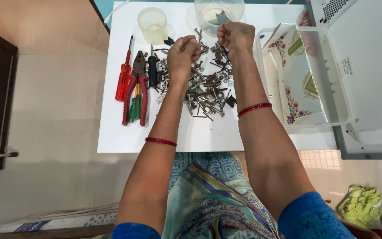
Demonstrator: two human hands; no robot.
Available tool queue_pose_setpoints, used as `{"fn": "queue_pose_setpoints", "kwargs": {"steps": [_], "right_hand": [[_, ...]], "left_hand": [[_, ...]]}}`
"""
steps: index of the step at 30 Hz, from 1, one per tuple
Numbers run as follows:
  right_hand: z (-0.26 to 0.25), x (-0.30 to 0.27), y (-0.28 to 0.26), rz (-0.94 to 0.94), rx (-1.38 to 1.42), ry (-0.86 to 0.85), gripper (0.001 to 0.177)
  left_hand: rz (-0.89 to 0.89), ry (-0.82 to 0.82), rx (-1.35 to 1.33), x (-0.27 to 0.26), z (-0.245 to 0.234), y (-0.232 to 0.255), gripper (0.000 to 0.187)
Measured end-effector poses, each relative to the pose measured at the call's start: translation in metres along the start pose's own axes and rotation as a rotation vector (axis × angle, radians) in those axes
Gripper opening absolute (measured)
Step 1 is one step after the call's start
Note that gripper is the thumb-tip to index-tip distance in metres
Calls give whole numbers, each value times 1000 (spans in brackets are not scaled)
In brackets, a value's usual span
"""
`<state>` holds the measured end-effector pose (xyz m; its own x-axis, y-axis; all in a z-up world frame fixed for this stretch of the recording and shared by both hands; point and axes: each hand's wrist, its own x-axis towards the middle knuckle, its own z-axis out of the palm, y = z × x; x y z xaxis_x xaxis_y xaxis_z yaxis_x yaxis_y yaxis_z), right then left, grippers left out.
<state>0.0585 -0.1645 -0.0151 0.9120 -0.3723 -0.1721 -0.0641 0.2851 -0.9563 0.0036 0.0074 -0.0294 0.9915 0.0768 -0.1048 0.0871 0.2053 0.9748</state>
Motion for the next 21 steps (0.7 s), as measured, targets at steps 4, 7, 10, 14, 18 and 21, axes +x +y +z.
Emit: {"fn": "queue_pose_setpoints", "kwargs": {"steps": [4, 7, 10, 14, 18, 21], "right_hand": [[2, -6, -2, 18, 20, -41, 16], [4, -24, -8, 7, -57, -82, 18], [0, -59, -8, -71, -235, -134, 16], [-14, -115, -1, -295, -473, -232, 15], [-32, -167, 3, -566, -744, -183, 13], [-40, -192, 6, -884, -972, -187, 14]], "left_hand": [[22, -6, -42, -1, -2, -4, 30], [27, -6, -21, -6, -3, -2, 29], [42, -19, 36, -20, -5, 2, 26], [106, -26, 203, -54, -10, 12, 19], [213, -10, 439, -87, -25, 22, 14], [471, 22, 475, -108, -33, 23, 15]]}}
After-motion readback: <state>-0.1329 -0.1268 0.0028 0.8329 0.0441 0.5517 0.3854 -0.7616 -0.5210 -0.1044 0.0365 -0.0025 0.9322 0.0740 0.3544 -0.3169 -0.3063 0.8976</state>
